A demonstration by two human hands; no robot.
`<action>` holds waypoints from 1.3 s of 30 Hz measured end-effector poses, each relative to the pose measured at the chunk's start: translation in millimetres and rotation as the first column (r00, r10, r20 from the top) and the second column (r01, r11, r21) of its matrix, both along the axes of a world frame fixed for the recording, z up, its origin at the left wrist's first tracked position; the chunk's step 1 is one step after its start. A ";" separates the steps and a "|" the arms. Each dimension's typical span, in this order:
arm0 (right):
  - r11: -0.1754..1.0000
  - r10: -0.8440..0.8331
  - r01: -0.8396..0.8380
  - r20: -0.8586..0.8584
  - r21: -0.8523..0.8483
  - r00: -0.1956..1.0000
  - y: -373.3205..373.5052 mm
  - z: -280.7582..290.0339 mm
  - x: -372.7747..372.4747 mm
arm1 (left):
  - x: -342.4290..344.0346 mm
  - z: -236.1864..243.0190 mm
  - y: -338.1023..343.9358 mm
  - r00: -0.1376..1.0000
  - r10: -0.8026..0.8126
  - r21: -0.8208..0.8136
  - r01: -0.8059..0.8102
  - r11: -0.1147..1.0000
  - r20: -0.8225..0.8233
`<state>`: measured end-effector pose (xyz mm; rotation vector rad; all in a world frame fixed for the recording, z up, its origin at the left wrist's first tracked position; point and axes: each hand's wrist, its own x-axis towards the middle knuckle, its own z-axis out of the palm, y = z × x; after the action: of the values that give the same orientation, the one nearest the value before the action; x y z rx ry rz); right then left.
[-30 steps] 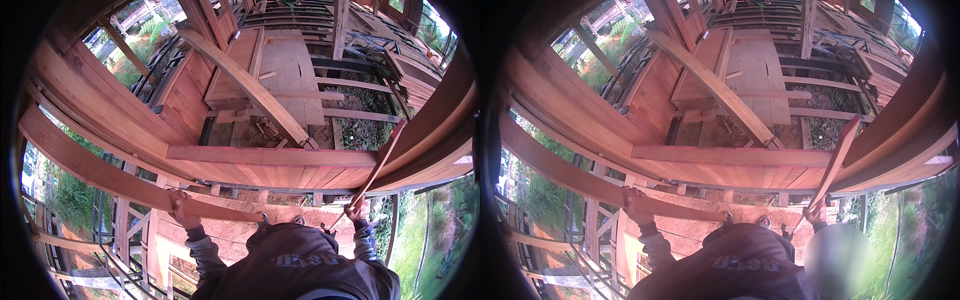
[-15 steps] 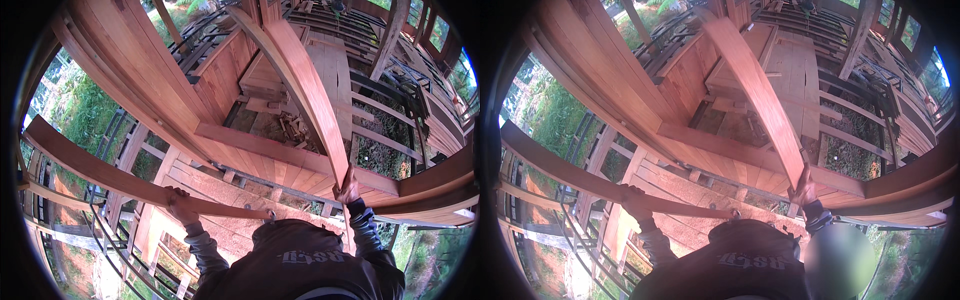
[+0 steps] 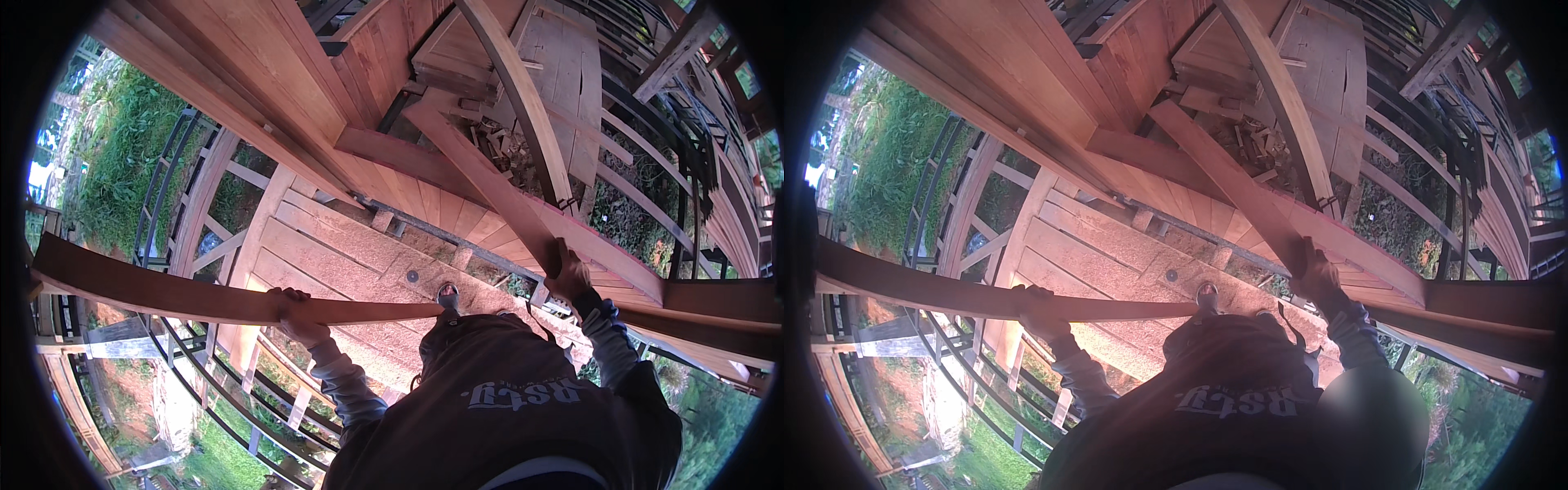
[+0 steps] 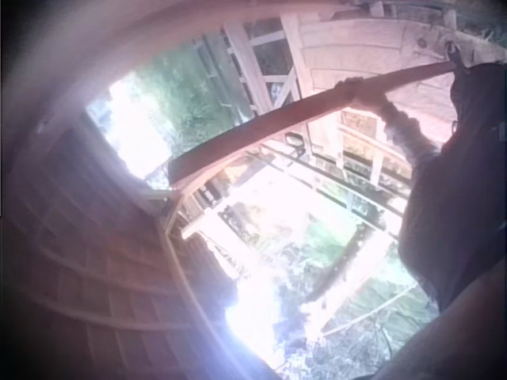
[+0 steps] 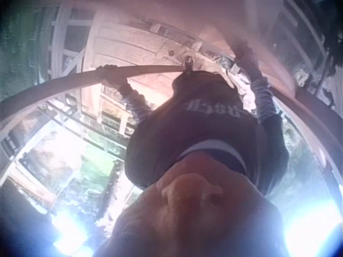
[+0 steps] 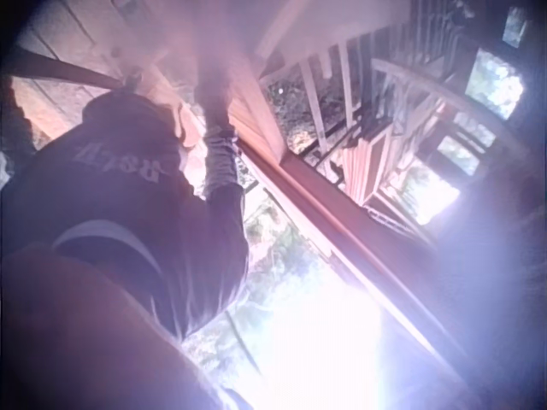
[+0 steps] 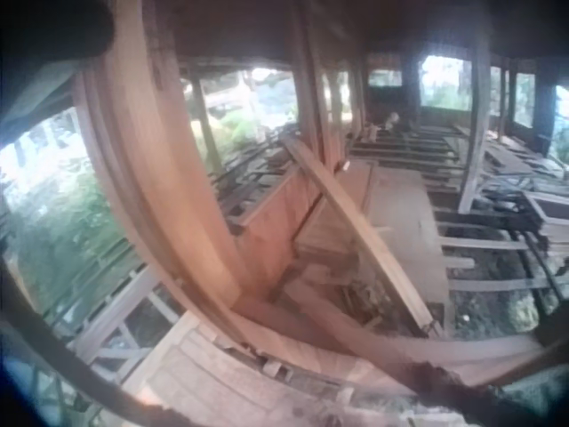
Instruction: The person carries a long wooden plank across a partially constructed wooden deck and fits it into place between existing planks. They repeatedly adjust and align the plank to ensure it sits flush with the surrounding structure.
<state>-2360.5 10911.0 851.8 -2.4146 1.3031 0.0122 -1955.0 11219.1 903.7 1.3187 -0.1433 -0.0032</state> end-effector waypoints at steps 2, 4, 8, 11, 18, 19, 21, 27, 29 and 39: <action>0.995 0.052 -0.053 -0.014 -0.086 0.999 -11.8 4.5 24.2 | -0.9 -2.2 -4.3 0.999 0.033 0.014 -0.033 0.999 -0.022; 0.992 0.084 -0.089 -0.062 -0.085 0.995 -21.1 8.6 42.8 | 0.7 0.9 -16.7 0.999 0.040 -0.062 -0.041 0.997 -0.009; 0.993 0.115 -0.111 -0.147 0.037 0.982 -45.2 29.8 86.2 | 14.7 -17.8 -8.9 0.997 -0.060 -0.102 0.065 0.993 0.047; 0.982 0.187 -0.184 -0.135 0.032 0.973 -61.8 30.6 110.8 | 21.3 -21.2 -1.4 0.999 -0.030 -0.103 0.034 0.994 0.041; 0.957 0.288 -0.289 -0.021 -0.021 0.957 -96.6 -9.5 132.9 | 13.7 1.2 3.2 0.979 0.170 0.081 -0.180 0.980 0.108; 0.959 0.284 -0.284 -0.028 -0.020 0.959 -96.9 -11.2 133.6 | 16.8 -1.8 5.8 0.985 0.154 0.040 -0.158 0.987 0.082; 0.962 0.273 -0.274 -0.042 -0.016 0.961 -94.5 -8.4 136.7 | 24.8 -12.2 15.2 0.992 0.118 -0.042 -0.117 0.992 0.033; 0.954 0.295 -0.287 -0.122 0.081 0.948 -60.2 4.5 162.2 | 39.9 -31.5 30.2 0.965 0.045 0.256 -0.114 0.960 0.260; 0.951 0.308 -0.301 -0.137 0.068 0.942 -62.6 -2.8 169.1 | 38.8 -25.2 26.1 0.991 0.100 0.036 -0.103 0.994 0.094; 0.913 0.402 -0.406 -0.084 -0.029 0.912 -101.4 -38.2 172.0 | 86.6 -88.2 37.7 0.991 -0.095 0.279 0.066 0.958 0.091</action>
<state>-2188.5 10809.5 813.6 -2.7042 0.8148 0.1938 -1868.4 11256.8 815.5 1.5918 -0.2943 -0.0248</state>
